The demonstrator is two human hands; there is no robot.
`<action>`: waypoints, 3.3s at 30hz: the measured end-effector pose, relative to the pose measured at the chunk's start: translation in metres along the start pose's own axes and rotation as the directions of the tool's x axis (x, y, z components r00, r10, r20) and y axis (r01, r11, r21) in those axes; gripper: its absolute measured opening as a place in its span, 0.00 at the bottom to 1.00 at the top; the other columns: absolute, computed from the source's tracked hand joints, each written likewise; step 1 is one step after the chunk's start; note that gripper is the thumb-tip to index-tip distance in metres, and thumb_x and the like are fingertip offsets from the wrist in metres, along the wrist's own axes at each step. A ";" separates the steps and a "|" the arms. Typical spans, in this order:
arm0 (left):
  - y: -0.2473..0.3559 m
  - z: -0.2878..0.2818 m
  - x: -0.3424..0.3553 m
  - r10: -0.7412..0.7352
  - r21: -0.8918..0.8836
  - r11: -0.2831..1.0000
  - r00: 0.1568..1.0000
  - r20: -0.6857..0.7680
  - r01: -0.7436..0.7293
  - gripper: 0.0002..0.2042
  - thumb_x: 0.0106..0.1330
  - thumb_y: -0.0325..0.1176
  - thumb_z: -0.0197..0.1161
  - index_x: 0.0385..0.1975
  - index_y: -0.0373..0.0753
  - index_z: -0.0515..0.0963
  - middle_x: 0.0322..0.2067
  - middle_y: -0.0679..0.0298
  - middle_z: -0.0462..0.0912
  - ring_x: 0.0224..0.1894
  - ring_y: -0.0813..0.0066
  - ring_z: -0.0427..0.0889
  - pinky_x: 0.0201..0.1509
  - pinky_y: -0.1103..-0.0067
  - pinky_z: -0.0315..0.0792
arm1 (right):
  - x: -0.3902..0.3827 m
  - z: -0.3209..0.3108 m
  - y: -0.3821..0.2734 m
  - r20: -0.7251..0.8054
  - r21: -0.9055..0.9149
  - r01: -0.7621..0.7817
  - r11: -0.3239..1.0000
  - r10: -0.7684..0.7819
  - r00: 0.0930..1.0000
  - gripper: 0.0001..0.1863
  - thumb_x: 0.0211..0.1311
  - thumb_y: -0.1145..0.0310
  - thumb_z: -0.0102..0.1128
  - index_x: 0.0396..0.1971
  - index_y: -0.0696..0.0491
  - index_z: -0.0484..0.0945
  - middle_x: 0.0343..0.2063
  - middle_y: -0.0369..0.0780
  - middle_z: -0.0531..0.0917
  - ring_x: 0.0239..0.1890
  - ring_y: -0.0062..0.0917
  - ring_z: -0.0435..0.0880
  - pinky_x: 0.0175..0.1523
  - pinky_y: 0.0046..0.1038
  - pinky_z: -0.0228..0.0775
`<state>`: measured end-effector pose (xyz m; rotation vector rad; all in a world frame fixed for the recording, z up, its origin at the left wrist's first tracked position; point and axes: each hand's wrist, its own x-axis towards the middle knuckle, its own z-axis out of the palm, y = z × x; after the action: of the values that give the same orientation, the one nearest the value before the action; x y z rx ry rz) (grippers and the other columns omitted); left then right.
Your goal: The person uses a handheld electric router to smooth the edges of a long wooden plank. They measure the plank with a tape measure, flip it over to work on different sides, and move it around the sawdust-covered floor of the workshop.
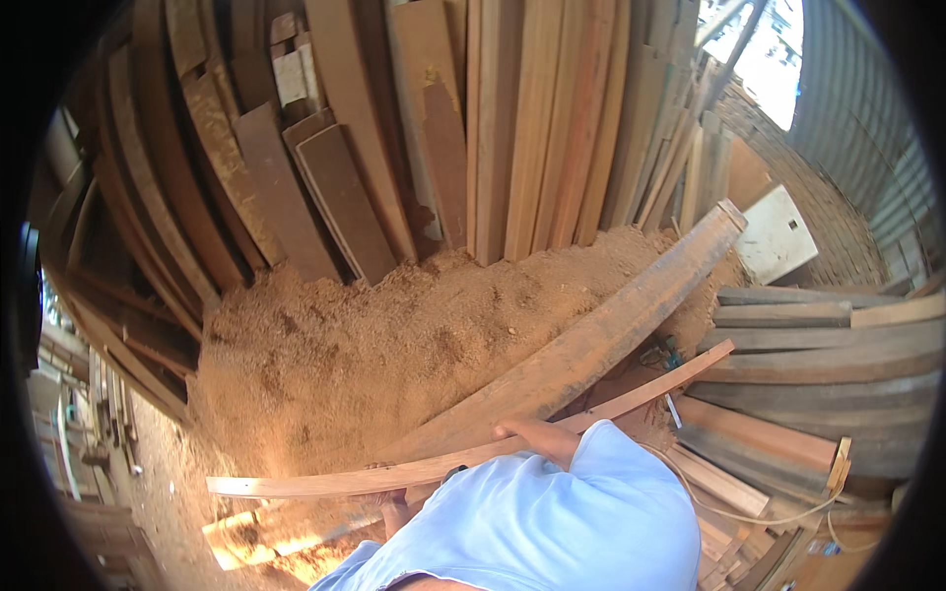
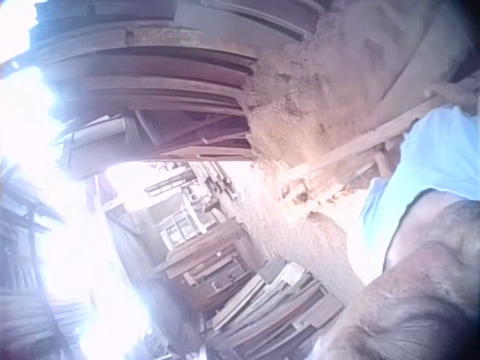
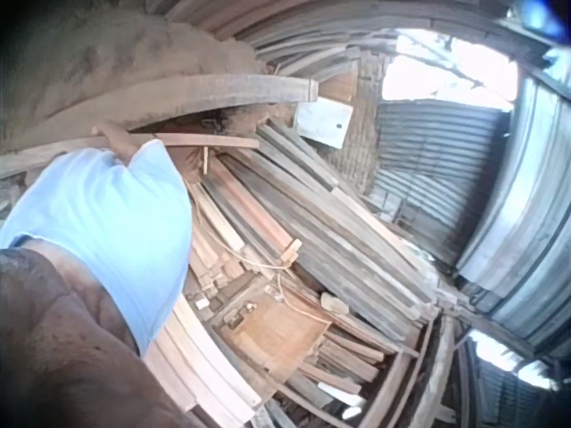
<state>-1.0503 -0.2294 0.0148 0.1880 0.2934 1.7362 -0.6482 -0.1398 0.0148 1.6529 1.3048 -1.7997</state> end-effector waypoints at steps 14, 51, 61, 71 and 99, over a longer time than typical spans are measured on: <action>-0.087 0.066 -0.065 0.353 0.128 0.926 0.697 -0.624 -0.354 0.52 0.55 0.85 0.48 0.69 0.48 0.67 0.61 0.57 0.77 0.61 0.53 0.76 0.66 0.52 0.71 | -0.001 -0.063 -0.009 0.129 -0.342 0.107 0.934 -0.066 0.989 0.39 0.73 0.39 0.42 0.67 0.57 0.72 0.68 0.51 0.73 0.70 0.41 0.70 0.72 0.41 0.59; -0.175 0.115 0.064 -0.308 0.866 -0.495 0.919 -0.249 0.069 0.30 0.67 0.55 0.62 0.59 0.37 0.71 0.52 0.44 0.80 0.55 0.43 0.78 0.57 0.56 0.72 | -0.074 -0.057 -0.007 -0.342 -0.551 0.281 0.786 -0.520 0.783 0.30 0.68 0.62 0.57 0.66 0.61 0.70 0.61 0.61 0.76 0.65 0.54 0.75 0.69 0.43 0.66; -0.149 0.060 0.004 -0.633 0.826 -0.388 0.770 0.083 -0.408 0.49 0.47 0.55 0.77 0.71 0.45 0.65 0.68 0.44 0.64 0.69 0.42 0.61 0.70 0.50 0.55 | -0.074 -0.035 -0.030 -0.473 -0.568 0.012 0.823 -0.339 0.813 0.30 0.64 0.59 0.58 0.60 0.63 0.72 0.54 0.60 0.80 0.59 0.55 0.78 0.64 0.49 0.70; -0.133 0.078 0.035 -0.700 0.812 -0.389 0.712 0.046 -0.436 0.31 0.57 0.50 0.73 0.61 0.49 0.74 0.65 0.47 0.65 0.65 0.41 0.62 0.69 0.50 0.57 | -0.045 -0.039 0.011 -0.876 -0.258 0.055 0.965 -0.257 0.407 0.20 0.64 0.55 0.61 0.48 0.54 0.82 0.53 0.51 0.81 0.56 0.52 0.78 0.61 0.48 0.70; -0.340 0.183 -0.009 -0.636 0.402 -0.727 0.767 -0.085 -0.557 0.51 0.53 0.55 0.74 0.77 0.54 0.54 0.70 0.46 0.55 0.68 0.38 0.56 0.73 0.44 0.46 | -0.154 0.065 0.371 -0.707 0.583 0.150 0.799 0.407 0.579 0.20 0.62 0.55 0.59 0.33 0.59 0.87 0.32 0.52 0.87 0.37 0.44 0.86 0.46 0.43 0.77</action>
<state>-0.6764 -0.1652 0.0875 2.3695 1.5064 -0.2208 -0.3592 -0.4261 0.0098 3.1149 0.8156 -1.4148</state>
